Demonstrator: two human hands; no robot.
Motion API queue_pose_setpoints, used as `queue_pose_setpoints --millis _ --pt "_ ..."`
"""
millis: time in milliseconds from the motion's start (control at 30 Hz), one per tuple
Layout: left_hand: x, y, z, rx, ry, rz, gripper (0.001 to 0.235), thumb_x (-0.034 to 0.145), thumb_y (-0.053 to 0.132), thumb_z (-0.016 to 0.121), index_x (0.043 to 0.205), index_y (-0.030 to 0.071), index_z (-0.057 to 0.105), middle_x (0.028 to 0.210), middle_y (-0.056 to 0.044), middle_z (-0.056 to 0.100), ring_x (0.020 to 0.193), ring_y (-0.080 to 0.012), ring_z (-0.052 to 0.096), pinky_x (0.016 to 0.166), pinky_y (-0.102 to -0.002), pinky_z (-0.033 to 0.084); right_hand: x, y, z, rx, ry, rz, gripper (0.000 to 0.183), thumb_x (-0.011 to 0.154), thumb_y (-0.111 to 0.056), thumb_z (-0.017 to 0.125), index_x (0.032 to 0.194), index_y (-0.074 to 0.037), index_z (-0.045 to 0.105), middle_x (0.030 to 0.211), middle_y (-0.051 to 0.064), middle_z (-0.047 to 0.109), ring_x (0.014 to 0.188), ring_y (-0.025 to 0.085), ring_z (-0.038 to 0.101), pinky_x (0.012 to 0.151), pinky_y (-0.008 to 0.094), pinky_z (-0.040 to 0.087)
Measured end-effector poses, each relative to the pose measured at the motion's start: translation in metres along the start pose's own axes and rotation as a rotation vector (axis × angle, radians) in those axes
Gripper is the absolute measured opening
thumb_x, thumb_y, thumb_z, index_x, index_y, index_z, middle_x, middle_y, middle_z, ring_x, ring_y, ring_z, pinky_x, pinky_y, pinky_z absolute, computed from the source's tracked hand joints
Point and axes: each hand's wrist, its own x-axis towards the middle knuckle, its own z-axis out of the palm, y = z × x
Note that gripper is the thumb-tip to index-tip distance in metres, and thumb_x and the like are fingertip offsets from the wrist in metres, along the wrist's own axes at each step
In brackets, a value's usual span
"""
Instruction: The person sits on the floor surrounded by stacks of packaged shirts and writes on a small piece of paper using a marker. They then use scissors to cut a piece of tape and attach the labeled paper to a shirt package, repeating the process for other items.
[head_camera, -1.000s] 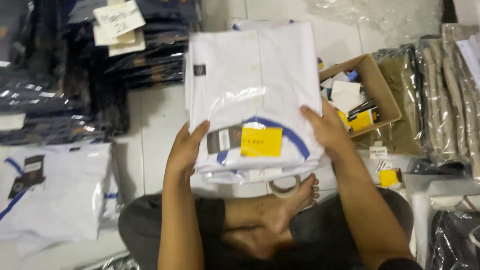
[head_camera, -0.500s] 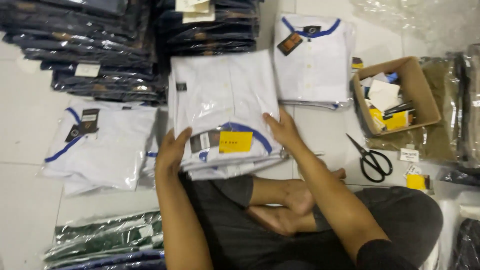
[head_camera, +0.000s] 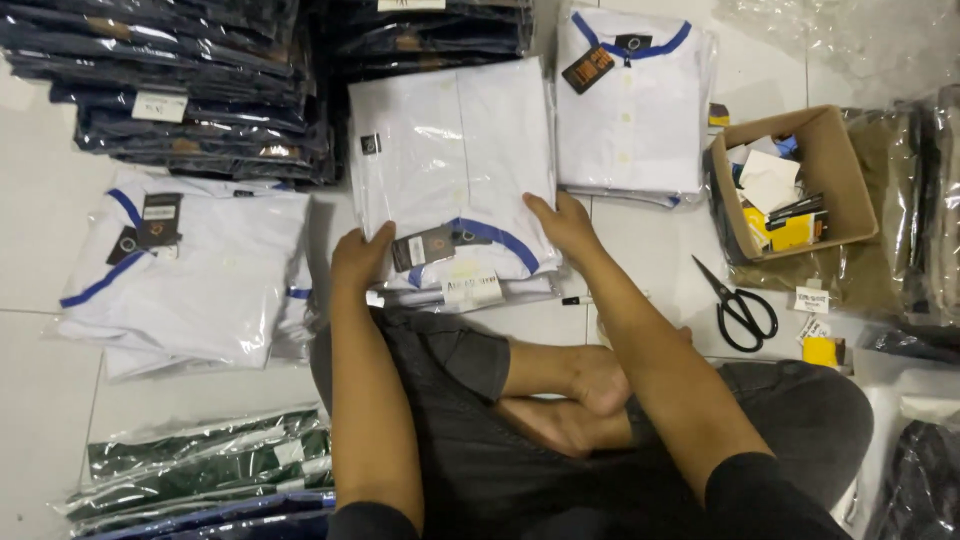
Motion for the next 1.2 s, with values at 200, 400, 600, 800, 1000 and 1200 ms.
queue_pose_setpoints --millis 200,400,600,800,1000,1200 --pt "-0.022 0.032 -0.027 -0.012 0.091 0.071 0.067 0.076 0.047 0.058 0.113 -0.009 0.050 0.109 -0.025 0.053 0.108 -0.0379 0.047 0.087 -0.048 0.039 -0.005 -0.019 -0.006 0.058 -0.016 -0.017 0.044 0.080 -0.035 0.059 0.103 0.002 0.058 0.093 0.021 0.060 0.090 0.028 0.057 0.075 0.040 0.046" --pt "-0.034 0.052 -0.026 -0.516 0.156 -0.025 0.074 0.078 0.041 0.060 0.124 -0.010 0.034 0.120 -0.031 0.042 0.117 -0.0412 0.037 0.094 -0.052 0.032 0.023 -0.018 -0.010 0.230 -0.011 -0.020 0.045 0.080 -0.035 0.058 0.105 0.002 0.055 0.085 0.013 0.058 0.080 0.022 0.057 0.070 0.034 0.048" --pt "0.007 0.004 0.007 -0.145 -0.003 -0.154 0.094 0.065 0.071 0.060 0.125 0.001 0.039 0.124 -0.024 0.037 0.117 -0.0397 0.037 0.093 -0.051 0.034 0.015 0.011 -0.004 0.087 -0.081 0.047 0.060 0.082 -0.046 0.057 0.113 0.004 0.048 0.104 0.024 0.054 0.099 0.031 0.054 0.082 0.043 0.043" --pt "-0.066 0.051 -0.026 -0.375 -0.167 -0.140 0.099 0.064 0.060 0.065 0.123 -0.013 0.035 0.118 -0.032 0.042 0.110 -0.0415 0.044 0.085 -0.050 0.042 -0.001 0.017 -0.008 0.280 -0.089 0.012 0.072 0.079 -0.049 0.058 0.119 0.008 0.039 0.115 0.030 0.044 0.110 0.039 0.042 0.091 0.048 0.034" --pt "-0.002 -0.015 -0.023 -1.179 -0.289 -0.031 0.044 0.068 0.030 0.068 0.099 0.001 0.057 0.086 -0.008 0.057 0.079 -0.0221 0.058 0.070 -0.032 0.047 0.012 0.011 -0.022 0.356 -0.070 0.006 0.059 0.076 -0.028 0.067 0.118 0.006 0.044 0.101 0.022 0.055 0.091 0.030 0.057 0.073 0.038 0.048" --pt "-0.058 0.046 -0.034 -1.519 -0.398 -0.181 0.070 0.062 0.052 0.060 0.102 -0.006 0.055 0.087 -0.019 0.061 0.073 -0.0317 0.062 0.065 -0.044 0.052 0.021 0.022 -0.023 0.715 -0.124 0.037 0.057 0.076 -0.033 0.067 0.118 -0.001 0.046 0.105 0.017 0.056 0.092 0.027 0.058 0.073 0.038 0.049"
